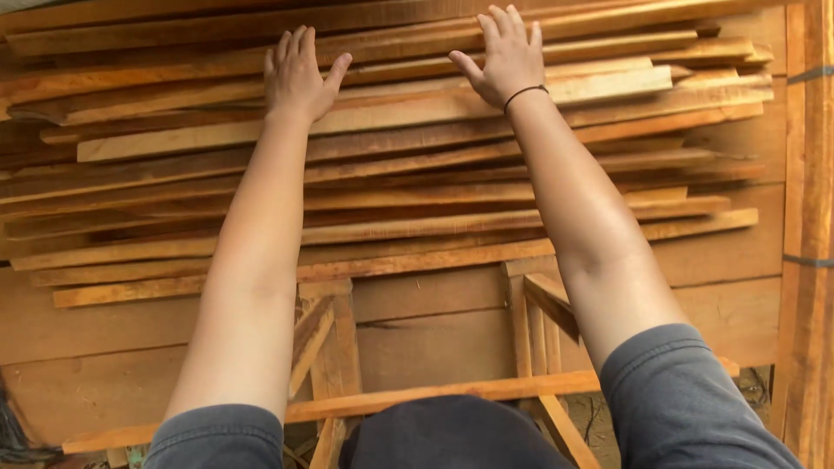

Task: Bundling long wooden strips together using plastic ties.

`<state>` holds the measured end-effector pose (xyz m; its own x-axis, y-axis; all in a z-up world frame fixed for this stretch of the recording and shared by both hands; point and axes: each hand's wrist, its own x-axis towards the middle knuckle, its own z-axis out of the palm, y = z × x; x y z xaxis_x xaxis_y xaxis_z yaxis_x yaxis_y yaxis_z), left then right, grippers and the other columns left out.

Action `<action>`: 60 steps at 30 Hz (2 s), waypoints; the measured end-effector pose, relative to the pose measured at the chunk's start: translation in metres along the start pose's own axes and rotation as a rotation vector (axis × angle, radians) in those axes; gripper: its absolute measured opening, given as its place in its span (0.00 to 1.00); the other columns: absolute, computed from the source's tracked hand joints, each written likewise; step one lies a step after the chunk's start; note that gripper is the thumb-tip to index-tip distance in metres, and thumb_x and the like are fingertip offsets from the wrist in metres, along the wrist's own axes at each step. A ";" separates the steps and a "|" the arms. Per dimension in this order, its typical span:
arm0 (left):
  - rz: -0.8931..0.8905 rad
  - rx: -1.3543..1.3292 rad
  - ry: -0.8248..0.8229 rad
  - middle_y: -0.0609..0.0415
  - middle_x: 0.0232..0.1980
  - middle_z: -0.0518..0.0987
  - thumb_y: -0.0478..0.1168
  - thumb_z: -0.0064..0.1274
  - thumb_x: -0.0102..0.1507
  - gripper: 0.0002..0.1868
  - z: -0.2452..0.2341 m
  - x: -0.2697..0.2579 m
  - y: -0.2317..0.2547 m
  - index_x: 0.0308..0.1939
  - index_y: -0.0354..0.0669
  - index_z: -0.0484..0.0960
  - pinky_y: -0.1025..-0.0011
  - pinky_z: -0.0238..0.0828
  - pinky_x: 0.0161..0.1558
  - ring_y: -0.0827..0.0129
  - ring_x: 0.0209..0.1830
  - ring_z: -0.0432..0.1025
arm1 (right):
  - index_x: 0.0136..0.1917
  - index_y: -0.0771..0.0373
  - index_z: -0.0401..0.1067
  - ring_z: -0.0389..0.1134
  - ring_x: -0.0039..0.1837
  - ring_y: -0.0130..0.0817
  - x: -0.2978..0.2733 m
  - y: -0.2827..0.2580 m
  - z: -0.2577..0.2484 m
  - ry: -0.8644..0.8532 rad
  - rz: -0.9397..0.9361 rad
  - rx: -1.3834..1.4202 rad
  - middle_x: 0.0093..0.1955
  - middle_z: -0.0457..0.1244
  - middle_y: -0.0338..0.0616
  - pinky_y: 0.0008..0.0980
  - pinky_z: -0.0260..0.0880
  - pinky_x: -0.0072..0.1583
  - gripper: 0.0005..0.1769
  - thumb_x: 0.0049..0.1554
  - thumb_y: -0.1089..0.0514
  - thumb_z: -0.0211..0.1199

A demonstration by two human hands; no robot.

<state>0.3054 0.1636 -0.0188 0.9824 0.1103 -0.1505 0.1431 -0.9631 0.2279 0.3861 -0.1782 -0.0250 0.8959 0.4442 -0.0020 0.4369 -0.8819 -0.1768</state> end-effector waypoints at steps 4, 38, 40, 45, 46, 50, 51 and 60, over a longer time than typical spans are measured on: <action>-0.049 0.018 -0.132 0.42 0.71 0.72 0.76 0.18 0.70 0.49 0.006 0.028 -0.014 0.74 0.39 0.62 0.40 0.34 0.73 0.49 0.72 0.62 | 0.76 0.61 0.62 0.50 0.78 0.50 0.036 0.007 0.007 -0.142 0.038 0.033 0.76 0.58 0.49 0.69 0.37 0.73 0.44 0.67 0.23 0.41; -0.017 0.137 0.123 0.48 0.54 0.77 0.64 0.36 0.71 0.28 -0.007 -0.110 0.023 0.50 0.43 0.76 0.50 0.51 0.61 0.50 0.57 0.67 | 0.67 0.57 0.69 0.49 0.77 0.51 -0.098 -0.050 -0.031 -0.142 0.051 -0.042 0.77 0.53 0.47 0.58 0.47 0.70 0.49 0.59 0.14 0.44; -0.037 0.125 0.148 0.51 0.46 0.78 0.65 0.36 0.70 0.25 0.002 -0.127 0.031 0.41 0.50 0.74 0.51 0.56 0.58 0.54 0.54 0.71 | 0.71 0.53 0.63 0.50 0.78 0.46 -0.119 -0.050 -0.041 -0.235 0.082 0.006 0.73 0.59 0.44 0.59 0.42 0.74 0.50 0.56 0.13 0.46; -0.054 0.152 0.029 0.46 0.58 0.74 0.69 0.39 0.67 0.34 0.019 -0.199 0.046 0.54 0.42 0.77 0.50 0.53 0.65 0.50 0.62 0.66 | 0.71 0.48 0.63 0.51 0.74 0.46 -0.181 -0.067 -0.031 -0.102 -0.004 -0.083 0.67 0.54 0.38 0.70 0.32 0.77 0.56 0.43 0.12 0.60; -0.055 0.154 0.032 0.46 0.58 0.74 0.69 0.39 0.67 0.34 0.012 -0.206 0.053 0.54 0.42 0.77 0.50 0.53 0.65 0.50 0.62 0.66 | 0.71 0.48 0.63 0.51 0.74 0.46 -0.190 -0.078 -0.029 -0.099 -0.005 -0.082 0.67 0.54 0.38 0.70 0.32 0.77 0.56 0.43 0.12 0.60; -0.191 0.179 -0.191 0.41 0.76 0.61 0.68 0.30 0.71 0.42 0.001 -0.224 0.090 0.72 0.35 0.62 0.48 0.40 0.75 0.48 0.77 0.51 | 0.81 0.50 0.46 0.37 0.83 0.47 -0.218 -0.094 -0.038 -0.238 0.132 -0.045 0.82 0.43 0.40 0.67 0.35 0.78 0.66 0.41 0.16 0.63; -0.225 0.205 -0.253 0.41 0.76 0.61 0.67 0.31 0.71 0.41 -0.002 -0.224 0.096 0.73 0.36 0.62 0.51 0.41 0.75 0.49 0.78 0.53 | 0.80 0.49 0.47 0.40 0.82 0.44 -0.219 -0.096 -0.045 -0.290 0.176 -0.053 0.81 0.46 0.39 0.67 0.38 0.76 0.65 0.43 0.16 0.63; -0.023 0.212 -0.211 0.45 0.62 0.76 0.38 0.48 0.63 0.25 0.071 -0.226 0.048 0.66 0.42 0.71 0.44 0.33 0.76 0.51 0.68 0.68 | 0.51 0.52 0.68 0.64 0.65 0.45 -0.250 -0.049 0.060 -0.094 -0.031 -0.163 0.53 0.69 0.42 0.64 0.42 0.76 0.16 0.60 0.41 0.60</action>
<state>0.0817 0.0747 -0.0424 0.9295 0.1007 -0.3547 0.1151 -0.9932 0.0195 0.1361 -0.2367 -0.0748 0.8738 0.4774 -0.0924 0.4781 -0.8782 -0.0160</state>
